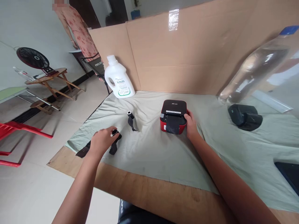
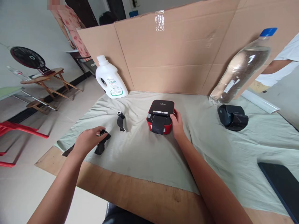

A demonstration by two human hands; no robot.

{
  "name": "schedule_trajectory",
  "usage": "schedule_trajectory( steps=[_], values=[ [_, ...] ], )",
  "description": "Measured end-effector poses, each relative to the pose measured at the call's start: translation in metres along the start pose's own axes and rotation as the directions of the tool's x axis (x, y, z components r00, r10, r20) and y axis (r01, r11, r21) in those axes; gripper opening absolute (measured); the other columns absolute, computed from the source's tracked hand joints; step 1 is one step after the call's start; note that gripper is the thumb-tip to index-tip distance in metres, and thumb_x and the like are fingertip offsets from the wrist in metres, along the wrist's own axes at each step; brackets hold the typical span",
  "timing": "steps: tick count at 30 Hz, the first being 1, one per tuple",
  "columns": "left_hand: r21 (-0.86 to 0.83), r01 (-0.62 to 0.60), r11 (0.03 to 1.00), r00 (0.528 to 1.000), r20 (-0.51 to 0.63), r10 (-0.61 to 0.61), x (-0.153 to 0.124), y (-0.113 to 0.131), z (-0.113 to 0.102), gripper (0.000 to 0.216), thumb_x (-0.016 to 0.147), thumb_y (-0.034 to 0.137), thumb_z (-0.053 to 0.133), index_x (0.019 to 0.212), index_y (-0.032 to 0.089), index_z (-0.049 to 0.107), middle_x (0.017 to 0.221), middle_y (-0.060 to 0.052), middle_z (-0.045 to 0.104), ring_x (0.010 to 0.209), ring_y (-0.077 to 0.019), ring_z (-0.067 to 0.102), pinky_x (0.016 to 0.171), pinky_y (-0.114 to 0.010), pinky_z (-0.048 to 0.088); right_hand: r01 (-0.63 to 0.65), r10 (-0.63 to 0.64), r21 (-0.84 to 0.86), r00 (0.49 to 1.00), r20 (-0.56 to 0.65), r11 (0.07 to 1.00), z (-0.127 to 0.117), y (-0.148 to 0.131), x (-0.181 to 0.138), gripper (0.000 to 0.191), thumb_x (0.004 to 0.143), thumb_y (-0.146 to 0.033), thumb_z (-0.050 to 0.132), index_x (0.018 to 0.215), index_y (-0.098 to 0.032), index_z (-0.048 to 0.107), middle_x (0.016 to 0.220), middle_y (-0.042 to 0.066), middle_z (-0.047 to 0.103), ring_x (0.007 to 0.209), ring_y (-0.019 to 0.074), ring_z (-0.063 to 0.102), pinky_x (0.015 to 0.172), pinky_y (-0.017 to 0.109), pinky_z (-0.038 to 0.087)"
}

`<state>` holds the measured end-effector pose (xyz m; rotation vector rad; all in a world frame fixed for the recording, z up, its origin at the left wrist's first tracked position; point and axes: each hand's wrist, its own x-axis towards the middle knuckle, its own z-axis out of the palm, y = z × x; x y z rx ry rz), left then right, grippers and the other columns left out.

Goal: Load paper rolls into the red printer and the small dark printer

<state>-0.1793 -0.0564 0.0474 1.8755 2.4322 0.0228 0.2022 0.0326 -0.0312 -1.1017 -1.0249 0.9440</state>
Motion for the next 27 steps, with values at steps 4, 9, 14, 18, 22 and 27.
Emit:
schedule_trajectory(
  steps=[4,9,14,18,22,27],
  values=[
    [-0.001,-0.024,1.000,0.997,-0.077,0.024,0.000,0.002,-0.011,0.055,0.084,0.058,0.058,0.131,0.029,0.061,0.111,-0.010,0.072,0.106,-0.0337,0.065,0.095,-0.043,0.045,-0.019,0.019,0.078,1.000,0.001,0.997,0.001,0.003,0.000,0.037,0.086,-0.046,0.059,0.119,-0.031,0.063,0.133,0.003,0.063,0.127,0.0279,0.055,0.110,0.050,0.043],
    [-0.124,-0.110,0.986,0.992,-0.069,0.102,0.065,0.055,-0.019,0.063,0.089,0.057,0.053,0.144,0.026,0.051,0.121,-0.010,0.070,0.108,-0.0313,0.063,0.085,-0.038,0.050,-0.016,0.017,0.084,1.000,-0.003,0.996,0.000,0.006,0.003,0.037,0.085,-0.044,0.058,0.119,-0.031,0.063,0.131,0.002,0.064,0.126,0.0260,0.056,0.111,0.049,0.043],
    [-0.091,-0.183,0.979,0.983,0.000,0.184,0.103,0.071,-0.015,0.040,0.087,0.034,0.055,0.120,0.016,0.069,0.117,-0.012,0.072,0.103,-0.0284,0.064,0.084,-0.037,0.049,-0.002,0.002,0.081,1.000,-0.002,0.997,0.000,0.004,0.002,0.038,0.083,-0.044,0.059,0.118,-0.028,0.063,0.128,0.002,0.065,0.123,0.0246,0.058,0.110,0.046,0.043],
    [-0.060,-0.231,0.971,0.973,0.011,0.232,0.073,0.039,-0.012,0.037,0.083,0.040,0.057,0.111,0.025,0.074,0.104,-0.007,0.076,0.095,-0.0287,0.068,0.079,-0.035,0.049,-0.007,0.007,0.086,1.000,-0.001,0.996,0.001,0.000,0.001,0.039,0.083,-0.042,0.059,0.119,-0.027,0.062,0.127,0.004,0.066,0.122,0.0254,0.057,0.108,0.045,0.044],
    [-0.045,-0.195,0.980,0.978,0.066,0.197,0.038,0.011,-0.011,0.035,0.081,0.044,0.058,0.108,0.028,0.075,0.105,-0.006,0.076,0.097,-0.0313,0.069,0.084,-0.039,0.049,-0.018,0.019,0.098,1.000,0.000,0.995,0.000,0.001,0.002,0.040,0.082,-0.041,0.060,0.120,-0.027,0.061,0.127,0.005,0.066,0.122,0.0264,0.057,0.106,0.047,0.045],
    [-0.200,-0.235,0.951,0.966,-0.160,0.205,0.025,0.040,-0.025,0.048,0.081,0.048,0.063,0.124,0.029,0.069,0.112,-0.009,0.074,0.110,-0.0335,0.064,0.099,-0.045,0.045,-0.028,0.030,0.105,0.999,-0.018,0.994,-0.001,0.006,0.005,0.037,0.081,-0.040,0.060,0.116,-0.029,0.063,0.124,0.003,0.067,0.120,0.0267,0.059,0.107,0.048,0.045]
  ],
)
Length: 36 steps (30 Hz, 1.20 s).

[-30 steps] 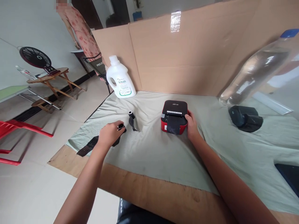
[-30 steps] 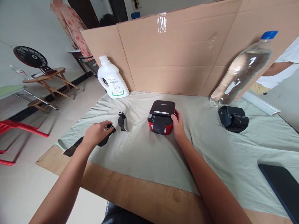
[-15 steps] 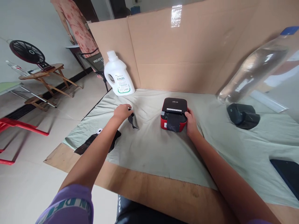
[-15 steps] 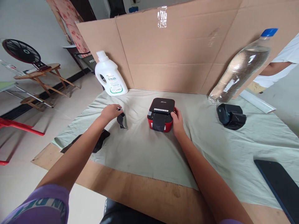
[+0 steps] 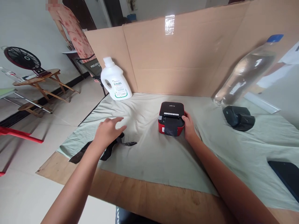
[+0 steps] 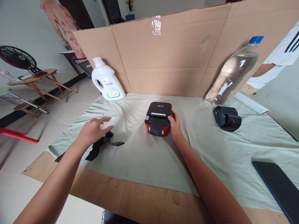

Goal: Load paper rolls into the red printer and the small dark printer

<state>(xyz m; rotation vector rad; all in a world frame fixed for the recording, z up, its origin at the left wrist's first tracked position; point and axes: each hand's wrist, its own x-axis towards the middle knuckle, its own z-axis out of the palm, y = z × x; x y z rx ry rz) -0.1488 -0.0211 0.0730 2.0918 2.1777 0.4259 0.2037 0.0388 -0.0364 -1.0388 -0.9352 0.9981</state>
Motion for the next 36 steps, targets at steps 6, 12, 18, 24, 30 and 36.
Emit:
schedule_trajectory(
  steps=[6,12,18,24,30,36],
  values=[
    [-0.795,0.123,0.595,0.986,0.165,0.017,0.051,0.108,0.038,0.051,0.081,0.040,0.065,0.128,0.022,0.062,0.129,-0.010,0.068,0.117,-0.0257,0.062,0.091,-0.033,0.049,-0.014,0.014,0.001,1.000,-0.005,1.000,0.000,0.000,0.001,0.038,0.079,-0.040,0.060,0.115,-0.029,0.064,0.124,0.002,0.067,0.121,0.0272,0.058,0.109,0.050,0.043],
    [-0.918,0.356,0.176,0.923,0.374,0.085,0.077,0.154,0.101,0.050,0.072,0.029,0.063,0.121,0.020,0.066,0.107,-0.006,0.073,0.098,-0.0217,0.066,0.081,-0.029,0.048,-0.051,0.051,0.032,0.999,0.010,0.998,0.000,-0.006,0.000,0.041,0.078,-0.038,0.061,0.117,-0.027,0.063,0.123,0.003,0.068,0.118,0.0258,0.059,0.107,0.047,0.044],
    [-0.936,0.346,0.066,0.927,0.352,0.127,0.073,0.144,0.115,0.055,0.070,0.032,0.066,0.124,0.022,0.066,0.104,-0.004,0.073,0.092,-0.0196,0.066,0.074,-0.026,0.047,-0.060,0.060,0.034,0.998,0.013,0.998,-0.001,-0.003,0.005,0.042,0.075,-0.033,0.060,0.117,-0.027,0.062,0.122,0.002,0.068,0.117,0.0250,0.059,0.101,0.043,0.047],
    [-0.915,0.396,0.080,0.887,0.403,0.226,0.072,0.139,0.111,0.066,0.072,0.027,0.065,0.137,0.028,0.057,0.131,-0.002,0.066,0.112,-0.0222,0.064,0.081,-0.026,0.049,-0.087,0.087,0.015,0.996,0.007,0.996,0.000,-0.007,0.008,0.045,0.071,-0.028,0.058,0.116,-0.025,0.062,0.119,0.003,0.068,0.116,0.0260,0.059,0.094,0.041,0.050],
    [-0.926,0.372,0.058,0.886,0.373,0.274,0.071,0.133,0.116,0.065,0.075,0.027,0.068,0.139,0.032,0.056,0.145,0.000,0.057,0.125,-0.0234,0.058,0.089,-0.027,0.049,-0.093,0.093,-0.019,0.996,0.005,0.995,-0.002,-0.011,0.009,0.048,0.070,-0.026,0.057,0.117,-0.029,0.063,0.125,0.001,0.065,0.122,0.0252,0.057,0.096,0.039,0.049],
    [-0.930,0.362,0.062,0.878,0.362,0.313,0.070,0.130,0.116,0.066,0.076,0.029,0.069,0.141,0.032,0.056,0.148,0.000,0.055,0.127,-0.0242,0.056,0.092,-0.029,0.049,-0.069,0.069,-0.029,0.998,0.008,0.997,-0.002,-0.016,0.007,0.050,0.070,-0.026,0.058,0.119,-0.029,0.063,0.125,0.001,0.066,0.123,0.0249,0.056,0.098,0.039,0.047]
  ],
)
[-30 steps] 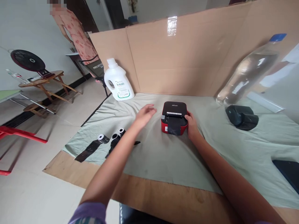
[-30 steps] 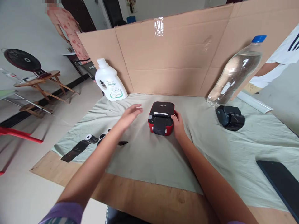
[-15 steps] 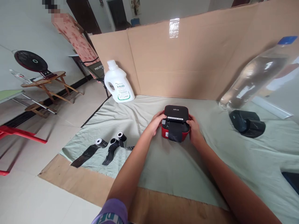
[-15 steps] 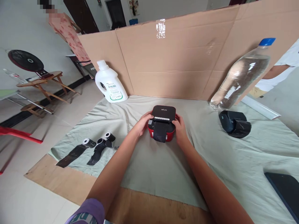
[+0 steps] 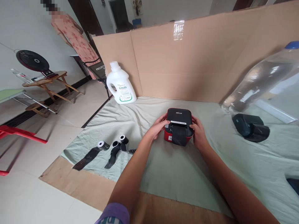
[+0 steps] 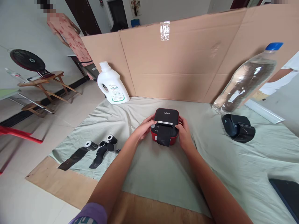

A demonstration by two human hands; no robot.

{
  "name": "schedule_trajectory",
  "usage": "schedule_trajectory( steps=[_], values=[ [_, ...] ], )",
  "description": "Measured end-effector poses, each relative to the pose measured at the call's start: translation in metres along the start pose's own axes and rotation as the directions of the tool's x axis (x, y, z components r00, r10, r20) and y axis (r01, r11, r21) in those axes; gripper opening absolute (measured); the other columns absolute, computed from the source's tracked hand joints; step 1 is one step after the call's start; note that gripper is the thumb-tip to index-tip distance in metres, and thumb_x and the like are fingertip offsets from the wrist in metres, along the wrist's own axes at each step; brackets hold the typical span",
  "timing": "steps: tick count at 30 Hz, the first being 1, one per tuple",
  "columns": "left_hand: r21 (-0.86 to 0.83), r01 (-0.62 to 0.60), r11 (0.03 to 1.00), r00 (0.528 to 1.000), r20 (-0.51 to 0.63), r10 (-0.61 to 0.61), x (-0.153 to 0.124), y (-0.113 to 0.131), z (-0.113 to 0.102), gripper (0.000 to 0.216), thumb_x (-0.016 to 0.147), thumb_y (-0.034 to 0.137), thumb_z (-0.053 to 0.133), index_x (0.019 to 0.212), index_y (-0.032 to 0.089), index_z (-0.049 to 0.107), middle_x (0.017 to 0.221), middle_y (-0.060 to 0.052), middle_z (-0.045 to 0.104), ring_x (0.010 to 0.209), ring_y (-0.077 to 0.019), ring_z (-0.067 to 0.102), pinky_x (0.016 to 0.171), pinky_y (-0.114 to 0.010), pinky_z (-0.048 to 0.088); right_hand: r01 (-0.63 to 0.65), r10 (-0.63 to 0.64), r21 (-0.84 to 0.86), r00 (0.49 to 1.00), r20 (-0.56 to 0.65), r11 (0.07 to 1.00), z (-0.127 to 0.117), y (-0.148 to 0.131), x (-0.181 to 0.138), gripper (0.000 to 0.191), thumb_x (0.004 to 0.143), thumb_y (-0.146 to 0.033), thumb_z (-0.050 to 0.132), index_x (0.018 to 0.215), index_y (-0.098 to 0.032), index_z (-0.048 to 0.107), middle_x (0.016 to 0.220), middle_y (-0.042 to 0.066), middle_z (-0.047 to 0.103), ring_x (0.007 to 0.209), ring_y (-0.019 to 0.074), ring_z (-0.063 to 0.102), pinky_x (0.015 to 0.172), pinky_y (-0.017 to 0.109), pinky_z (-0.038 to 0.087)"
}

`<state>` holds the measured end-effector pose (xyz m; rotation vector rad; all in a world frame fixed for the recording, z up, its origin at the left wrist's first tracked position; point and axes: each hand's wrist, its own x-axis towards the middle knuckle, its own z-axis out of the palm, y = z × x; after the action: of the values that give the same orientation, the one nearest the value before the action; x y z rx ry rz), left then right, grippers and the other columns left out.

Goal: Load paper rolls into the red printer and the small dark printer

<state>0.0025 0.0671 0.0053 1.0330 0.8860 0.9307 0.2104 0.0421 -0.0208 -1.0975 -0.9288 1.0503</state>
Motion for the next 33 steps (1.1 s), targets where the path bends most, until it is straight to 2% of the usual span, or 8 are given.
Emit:
schedule_trajectory(
  steps=[5,11,15,22,28,33],
  values=[
    [0.027,0.004,1.000,1.000,-0.014,-0.004,-0.002,0.005,0.000,0.067,0.075,0.030,0.071,0.140,0.030,0.056,0.146,-0.003,0.057,0.125,-0.0248,0.058,0.093,-0.030,0.049,0.049,-0.050,-0.047,0.999,-0.021,0.998,0.000,0.006,-0.004,0.043,0.076,-0.033,0.060,0.119,-0.028,0.064,0.124,0.001,0.067,0.117,0.0244,0.060,0.094,0.038,0.049],
    [0.028,0.027,0.999,0.999,-0.044,-0.026,0.000,0.006,0.001,0.066,0.074,0.033,0.069,0.139,0.029,0.057,0.135,-0.004,0.065,0.119,-0.0245,0.062,0.091,-0.031,0.049,-0.031,0.029,-0.036,0.999,-0.041,0.999,-0.003,0.010,-0.003,0.040,0.079,-0.046,0.065,0.115,-0.026,0.067,0.114,0.001,0.071,0.106,0.0233,0.063,0.085,0.034,0.052],
    [0.012,0.024,1.000,0.999,-0.027,-0.024,0.000,0.006,0.002,0.065,0.075,0.032,0.064,0.139,0.028,0.055,0.136,-0.003,0.064,0.119,-0.0234,0.062,0.089,-0.029,0.049,-0.039,0.039,-0.044,0.999,-0.009,0.998,-0.004,0.009,-0.004,0.042,0.080,-0.048,0.065,0.117,-0.027,0.066,0.118,0.001,0.069,0.109,0.0238,0.063,0.084,0.034,0.053],
    [0.054,0.061,0.997,0.998,-0.024,-0.059,-0.003,0.012,0.004,0.065,0.074,0.026,0.061,0.139,0.029,0.055,0.128,-0.002,0.068,0.115,-0.0209,0.062,0.090,-0.028,0.047,-0.096,0.096,-0.006,0.994,-0.044,0.995,-0.004,0.009,0.000,0.038,0.075,-0.040,0.065,0.110,-0.025,0.068,0.108,0.001,0.072,0.100,0.0229,0.064,0.077,0.032,0.051],
    [0.053,0.047,0.997,0.999,-0.016,-0.047,0.001,0.006,-0.001,0.067,0.074,0.025,0.063,0.140,0.031,0.054,0.139,-0.002,0.061,0.118,-0.0212,0.060,0.092,-0.030,0.047,-0.094,0.095,0.027,0.994,-0.060,0.995,0.001,0.005,0.000,0.039,0.069,-0.032,0.063,0.107,-0.025,0.067,0.103,0.001,0.071,0.095,0.0226,0.063,0.071,0.032,0.049],
    [0.066,0.060,0.996,0.998,-0.028,-0.058,0.002,0.006,0.000,0.067,0.072,0.024,0.063,0.139,0.031,0.056,0.136,-0.001,0.063,0.116,-0.0208,0.061,0.092,-0.030,0.047,-0.081,0.083,0.029,0.995,-0.064,0.996,0.001,0.005,0.003,0.040,0.066,-0.030,0.063,0.105,-0.025,0.067,0.105,0.002,0.071,0.097,0.0240,0.064,0.070,0.033,0.050]
  ],
)
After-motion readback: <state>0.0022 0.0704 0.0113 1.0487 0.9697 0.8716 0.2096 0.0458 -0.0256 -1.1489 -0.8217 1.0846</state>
